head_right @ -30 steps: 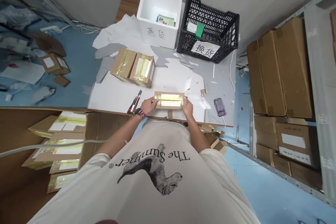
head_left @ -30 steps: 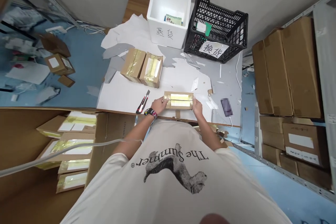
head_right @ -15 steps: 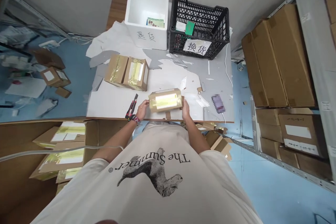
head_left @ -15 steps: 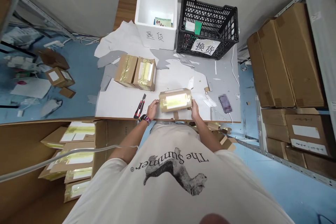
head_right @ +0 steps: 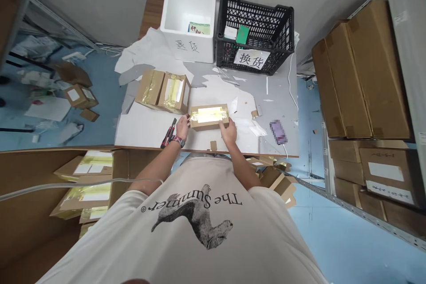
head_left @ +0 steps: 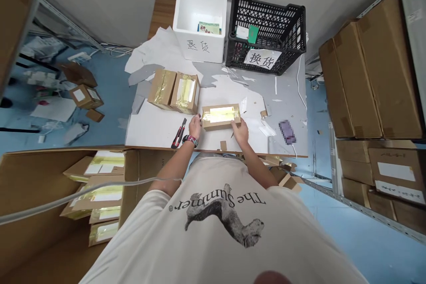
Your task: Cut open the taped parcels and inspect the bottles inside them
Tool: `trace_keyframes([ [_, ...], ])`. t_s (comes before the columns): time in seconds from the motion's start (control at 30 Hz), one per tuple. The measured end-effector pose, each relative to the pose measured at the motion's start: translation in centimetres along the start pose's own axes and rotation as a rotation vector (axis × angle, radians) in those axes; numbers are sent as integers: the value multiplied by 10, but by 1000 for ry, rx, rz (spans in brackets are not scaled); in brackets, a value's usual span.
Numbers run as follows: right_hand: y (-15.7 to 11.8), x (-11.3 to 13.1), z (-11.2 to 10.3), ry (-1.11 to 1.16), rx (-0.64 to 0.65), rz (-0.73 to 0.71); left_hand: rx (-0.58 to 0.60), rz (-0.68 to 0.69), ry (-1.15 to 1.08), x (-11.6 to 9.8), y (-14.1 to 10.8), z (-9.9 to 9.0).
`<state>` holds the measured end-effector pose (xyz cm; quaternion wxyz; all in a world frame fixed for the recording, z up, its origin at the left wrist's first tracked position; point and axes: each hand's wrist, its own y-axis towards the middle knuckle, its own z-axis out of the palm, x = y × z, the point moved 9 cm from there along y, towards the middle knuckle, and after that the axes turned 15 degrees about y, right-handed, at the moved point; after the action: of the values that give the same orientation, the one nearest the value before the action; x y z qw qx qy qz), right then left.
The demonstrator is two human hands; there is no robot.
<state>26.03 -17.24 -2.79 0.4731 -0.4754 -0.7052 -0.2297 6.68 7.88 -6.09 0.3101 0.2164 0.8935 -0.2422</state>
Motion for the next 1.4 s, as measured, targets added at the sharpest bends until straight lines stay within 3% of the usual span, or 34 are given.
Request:
trace_keyframes([
  [0.1, -5, -2, 1, -22, 36, 56, -189, -86, 217, 39, -21, -49],
  [0.17, -10, -4, 2, 11, 66, 74, -218, -151, 407, 69, -38, -75],
  [0.27, -19, -7, 8, 73, 149, 90, -13, -313, 537, 117, -52, -87],
  [0.37, -29, -8, 13, 133, 185, 122, 149, -394, 479, 142, -52, -87],
  [0.47, -39, 5, -10, 128, -14, 23, 175, -405, 393, 147, -53, -91],
  [0.57, -53, 31, -34, 129, -177, -113, 109, -367, 284, 139, -72, -100],
  [0.63, -59, 46, -26, 218, -93, -112, 4, -298, 121, 120, -91, -108],
  [0.73, -70, 70, 26, 453, 232, 2, -32, -119, -96, 68, -112, -106],
  [0.83, -84, 91, 85, 701, 539, 155, 139, 131, -142, 0, -113, -85],
  [0.9, -83, 92, 99, 787, 581, 255, 117, 259, -102, -31, -103, -85],
  [0.93, -77, 88, 96, 789, 543, 289, 68, 296, -60, -38, -95, -88],
  [1.03, -51, 72, 52, 615, 358, 273, -35, 374, 83, -45, -65, -92],
  [1.1, -35, 73, 18, 385, 330, 177, 37, 456, 144, -44, -44, -80],
  [1.17, -26, 87, -4, 106, 411, 32, 178, 504, 167, -40, -24, -63],
  [1.27, -26, 114, -8, -301, 577, -137, 370, 456, 160, -27, -1, -42],
  [1.4, -27, 140, 17, -661, 722, -230, 418, 391, 175, -18, 16, -34],
])
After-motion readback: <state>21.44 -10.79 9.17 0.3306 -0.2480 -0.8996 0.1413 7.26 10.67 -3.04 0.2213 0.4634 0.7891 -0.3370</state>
